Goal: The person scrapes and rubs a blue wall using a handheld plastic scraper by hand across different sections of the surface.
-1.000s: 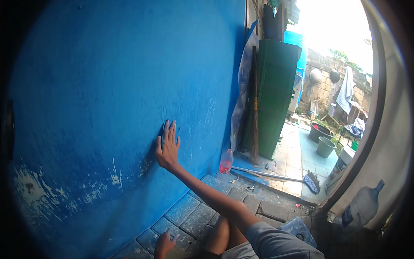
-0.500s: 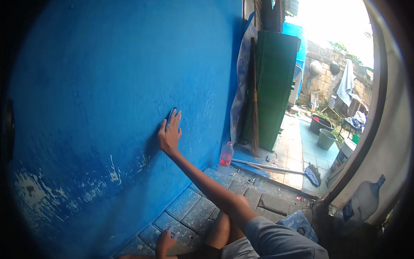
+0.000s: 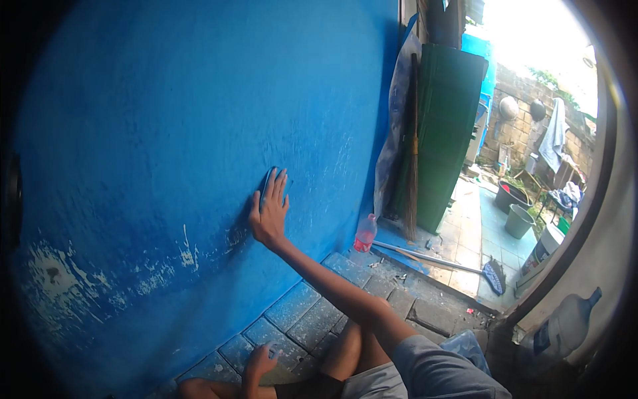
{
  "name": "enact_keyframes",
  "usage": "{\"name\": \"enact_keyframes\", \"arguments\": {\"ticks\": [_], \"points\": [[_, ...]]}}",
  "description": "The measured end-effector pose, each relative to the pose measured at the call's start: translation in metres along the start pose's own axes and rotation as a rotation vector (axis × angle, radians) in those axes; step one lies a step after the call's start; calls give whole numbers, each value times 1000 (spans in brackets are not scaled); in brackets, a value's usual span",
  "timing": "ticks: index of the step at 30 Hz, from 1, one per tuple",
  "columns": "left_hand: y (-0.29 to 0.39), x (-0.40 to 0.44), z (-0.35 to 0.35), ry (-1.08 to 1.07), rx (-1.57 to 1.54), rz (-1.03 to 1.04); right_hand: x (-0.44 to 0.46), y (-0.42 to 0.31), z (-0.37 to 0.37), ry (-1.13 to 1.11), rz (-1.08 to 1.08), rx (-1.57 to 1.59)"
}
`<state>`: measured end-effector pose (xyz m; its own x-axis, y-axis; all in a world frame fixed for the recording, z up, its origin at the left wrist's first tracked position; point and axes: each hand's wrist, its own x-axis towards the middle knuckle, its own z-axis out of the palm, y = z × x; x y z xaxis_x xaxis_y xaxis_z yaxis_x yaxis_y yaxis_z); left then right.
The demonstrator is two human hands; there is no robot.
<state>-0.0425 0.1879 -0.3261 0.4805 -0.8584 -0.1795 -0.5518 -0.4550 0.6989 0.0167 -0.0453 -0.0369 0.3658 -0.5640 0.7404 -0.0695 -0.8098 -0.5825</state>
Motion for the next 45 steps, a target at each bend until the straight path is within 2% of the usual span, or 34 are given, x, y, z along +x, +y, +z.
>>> {"name": "enact_keyframes", "arguments": {"ticks": [3, 5, 9, 12, 15, 19, 23, 26, 29, 31, 33, 36, 37, 40, 43, 45], "points": [[-2, 8, -4, 136, -39, 53, -14, -1, -4, -75, -136, -76], [-3, 6, -8, 111, -49, 36, 0, 4, -7, -59, -142, -121], [-14, -3, 4, 90, -2, 34, 31, 6, -10, 45, -23, -8], [-3, 3, -1, 42, -11, 20, 9, 7, -1, 36, -67, -45], [-4, 11, 2, 127, -56, 72, 1, 13, -6, -33, -161, -112], [-9, 5, 7, 100, -20, 63, 32, 15, -9, -11, -82, -94], [-10, 7, 8, 83, -11, 65, 42, 15, -2, 107, -12, 7], [1, 11, -1, 104, 14, 64, -7, 9, 1, -13, -114, -99], [-2, 11, 4, 154, 12, 129, -14, 13, -4, -87, -137, -153], [-6, 6, 10, 152, 20, 110, 9, 12, -5, -61, -115, -125], [-12, 0, 7, 142, 43, 90, 45, 7, -10, 45, 61, 51], [-7, -3, -3, 79, -15, 76, 64, -4, -8, 119, 106, 113], [-1, -1, -11, 77, 1, 54, 56, -8, -7, 121, 103, 101], [1, 2, -14, 134, -1, 89, 12, -17, -6, -27, -140, -73], [-6, 3, -5, 178, 40, 103, 27, -18, -20, -58, -138, -92], [-12, 0, 5, 95, -10, 52, 59, -20, -22, -26, -62, 5]]}}
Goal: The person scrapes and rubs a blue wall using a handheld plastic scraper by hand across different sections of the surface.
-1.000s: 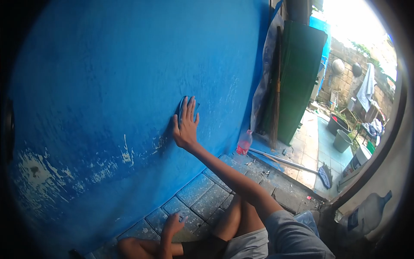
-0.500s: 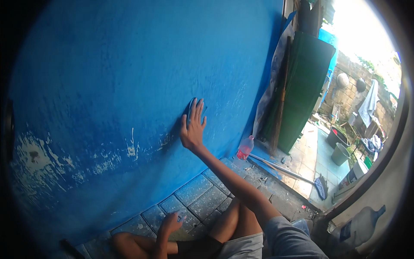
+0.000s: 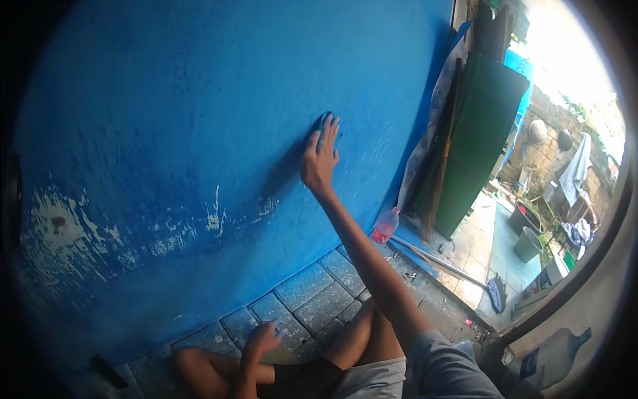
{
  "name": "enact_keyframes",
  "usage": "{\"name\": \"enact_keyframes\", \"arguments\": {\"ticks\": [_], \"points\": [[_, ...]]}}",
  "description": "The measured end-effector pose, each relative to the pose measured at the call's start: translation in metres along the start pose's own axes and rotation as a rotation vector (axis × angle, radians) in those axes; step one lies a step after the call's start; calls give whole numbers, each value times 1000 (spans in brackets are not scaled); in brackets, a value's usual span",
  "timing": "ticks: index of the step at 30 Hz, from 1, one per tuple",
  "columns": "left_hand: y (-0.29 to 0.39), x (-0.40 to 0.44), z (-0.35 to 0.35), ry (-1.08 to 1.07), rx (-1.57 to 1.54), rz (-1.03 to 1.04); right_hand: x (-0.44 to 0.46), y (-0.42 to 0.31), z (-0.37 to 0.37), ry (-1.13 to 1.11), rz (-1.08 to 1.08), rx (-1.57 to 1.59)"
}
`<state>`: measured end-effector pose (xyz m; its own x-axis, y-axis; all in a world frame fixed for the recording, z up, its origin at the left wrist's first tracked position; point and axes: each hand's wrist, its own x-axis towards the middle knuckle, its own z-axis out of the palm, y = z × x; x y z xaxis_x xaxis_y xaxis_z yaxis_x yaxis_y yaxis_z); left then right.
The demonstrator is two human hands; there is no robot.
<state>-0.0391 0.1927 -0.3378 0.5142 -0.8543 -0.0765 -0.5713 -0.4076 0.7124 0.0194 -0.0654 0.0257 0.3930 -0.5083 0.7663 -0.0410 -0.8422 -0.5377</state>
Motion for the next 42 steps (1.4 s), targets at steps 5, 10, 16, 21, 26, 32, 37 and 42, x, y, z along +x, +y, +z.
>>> {"name": "enact_keyframes", "arguments": {"ticks": [5, 10, 16, 21, 26, 32, 37, 42], "points": [[9, -1, -6, -11, 32, 84, -4, -5, 6, 100, 12, 36], [23, 2, -6, 55, 30, 38, -27, -5, 7, -6, -113, -126], [-26, 2, 33, 39, 71, 134, 25, 10, -1, 142, 29, 163], [-5, 19, 28, -12, 94, 48, -11, -10, 0, 56, -170, -128], [-2, 9, 36, -65, 101, 37, 29, 6, -7, 95, -72, 42], [3, 15, 28, -101, 106, 38, -13, -18, 3, 27, -213, -126], [6, 7, 24, -59, 20, 61, 30, -10, -2, 115, -139, -24], [-14, 13, 45, -85, 158, 71, 7, -34, 2, 119, -193, -40]]}}
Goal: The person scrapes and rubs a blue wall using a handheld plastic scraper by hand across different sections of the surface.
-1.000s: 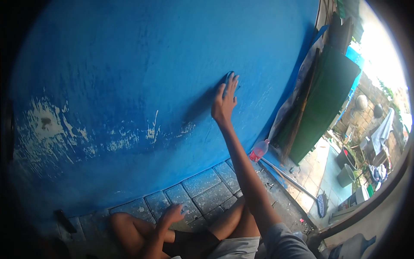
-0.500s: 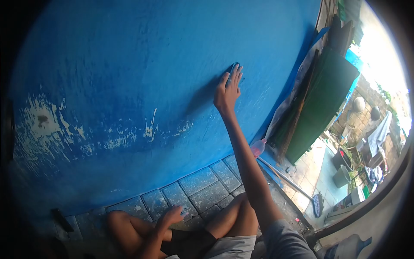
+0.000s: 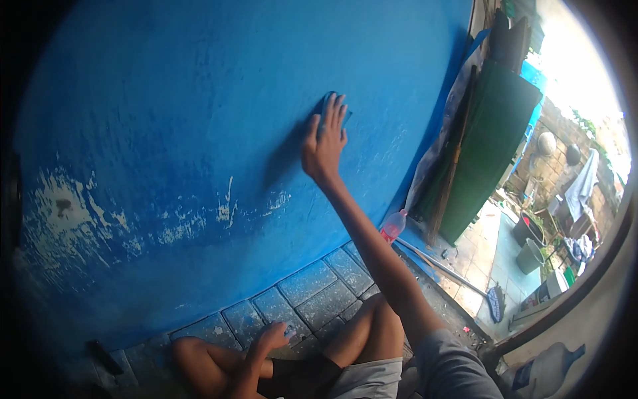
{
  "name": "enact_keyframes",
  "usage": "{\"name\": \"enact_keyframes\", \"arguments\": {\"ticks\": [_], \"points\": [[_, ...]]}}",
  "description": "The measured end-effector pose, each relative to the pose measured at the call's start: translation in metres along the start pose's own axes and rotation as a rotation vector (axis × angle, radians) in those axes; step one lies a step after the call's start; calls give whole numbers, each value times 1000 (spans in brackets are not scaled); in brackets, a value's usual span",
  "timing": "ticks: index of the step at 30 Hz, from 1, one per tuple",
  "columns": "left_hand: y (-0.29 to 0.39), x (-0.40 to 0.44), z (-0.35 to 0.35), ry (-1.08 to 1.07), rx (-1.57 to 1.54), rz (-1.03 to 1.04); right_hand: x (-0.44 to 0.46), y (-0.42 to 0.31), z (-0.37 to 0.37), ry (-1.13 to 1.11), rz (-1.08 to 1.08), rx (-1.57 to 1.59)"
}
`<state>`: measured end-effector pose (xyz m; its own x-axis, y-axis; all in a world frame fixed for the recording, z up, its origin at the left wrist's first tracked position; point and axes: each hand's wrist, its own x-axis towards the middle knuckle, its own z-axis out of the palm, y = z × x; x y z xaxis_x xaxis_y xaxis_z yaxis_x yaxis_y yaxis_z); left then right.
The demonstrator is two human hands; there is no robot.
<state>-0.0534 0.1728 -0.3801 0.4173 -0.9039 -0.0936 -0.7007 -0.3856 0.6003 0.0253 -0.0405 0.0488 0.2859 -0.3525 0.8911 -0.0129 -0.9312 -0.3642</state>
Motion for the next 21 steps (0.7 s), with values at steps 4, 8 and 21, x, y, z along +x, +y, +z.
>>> {"name": "enact_keyframes", "arguments": {"ticks": [4, 8, 21], "points": [[23, -2, -21, 74, -129, 41, -4, -4, -5, -106, -35, -72], [13, -10, -15, 42, -95, 17, 32, 19, 2, 68, 96, 38], [9, -11, -20, 11, -113, 12, 52, 13, -3, 103, 112, 120]]}}
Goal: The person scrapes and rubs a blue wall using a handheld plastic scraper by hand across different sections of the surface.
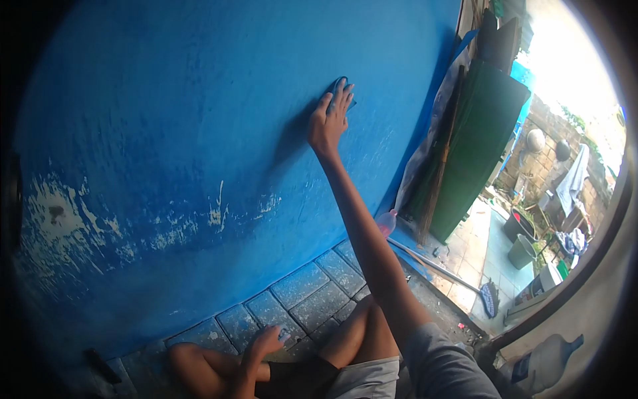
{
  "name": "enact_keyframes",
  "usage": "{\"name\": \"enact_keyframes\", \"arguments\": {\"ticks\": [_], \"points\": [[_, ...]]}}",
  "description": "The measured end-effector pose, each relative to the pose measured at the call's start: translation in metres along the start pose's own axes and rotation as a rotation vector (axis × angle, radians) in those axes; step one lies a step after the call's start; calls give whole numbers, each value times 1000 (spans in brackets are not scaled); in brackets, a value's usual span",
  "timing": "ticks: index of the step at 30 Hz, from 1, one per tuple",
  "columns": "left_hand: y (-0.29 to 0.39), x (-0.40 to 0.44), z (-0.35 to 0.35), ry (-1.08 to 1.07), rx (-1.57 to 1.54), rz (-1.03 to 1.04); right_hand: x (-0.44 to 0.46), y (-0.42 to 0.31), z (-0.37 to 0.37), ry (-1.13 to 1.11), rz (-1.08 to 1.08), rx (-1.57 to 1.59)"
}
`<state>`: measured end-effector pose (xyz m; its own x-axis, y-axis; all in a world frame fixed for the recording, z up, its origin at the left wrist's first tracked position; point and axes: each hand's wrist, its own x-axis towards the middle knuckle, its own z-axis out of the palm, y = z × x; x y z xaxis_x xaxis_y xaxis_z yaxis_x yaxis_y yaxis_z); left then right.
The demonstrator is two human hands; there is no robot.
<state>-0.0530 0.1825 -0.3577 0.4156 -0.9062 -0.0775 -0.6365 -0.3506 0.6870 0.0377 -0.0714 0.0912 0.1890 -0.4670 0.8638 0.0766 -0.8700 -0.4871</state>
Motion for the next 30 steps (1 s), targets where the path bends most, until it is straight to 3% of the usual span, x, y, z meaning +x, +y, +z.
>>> {"name": "enact_keyframes", "arguments": {"ticks": [5, 8, 13, 18, 27, 30], "points": [[10, 2, -14, 40, -59, -7, -59, -24, 2, -174, -213, -143], [-10, 18, 13, 117, -36, 4, -45, -21, -6, -210, -206, -191], [-16, 5, 12, 35, -48, 17, 0, 16, -8, -19, 83, -117], [-8, 12, 5, 50, -59, -16, -43, 21, -6, -115, -97, -220], [-16, 5, 8, 35, 22, 14, -34, 42, -7, 26, -63, -217], [11, 3, -18, 33, -32, -38, -61, 40, -11, -114, -187, -221]]}}
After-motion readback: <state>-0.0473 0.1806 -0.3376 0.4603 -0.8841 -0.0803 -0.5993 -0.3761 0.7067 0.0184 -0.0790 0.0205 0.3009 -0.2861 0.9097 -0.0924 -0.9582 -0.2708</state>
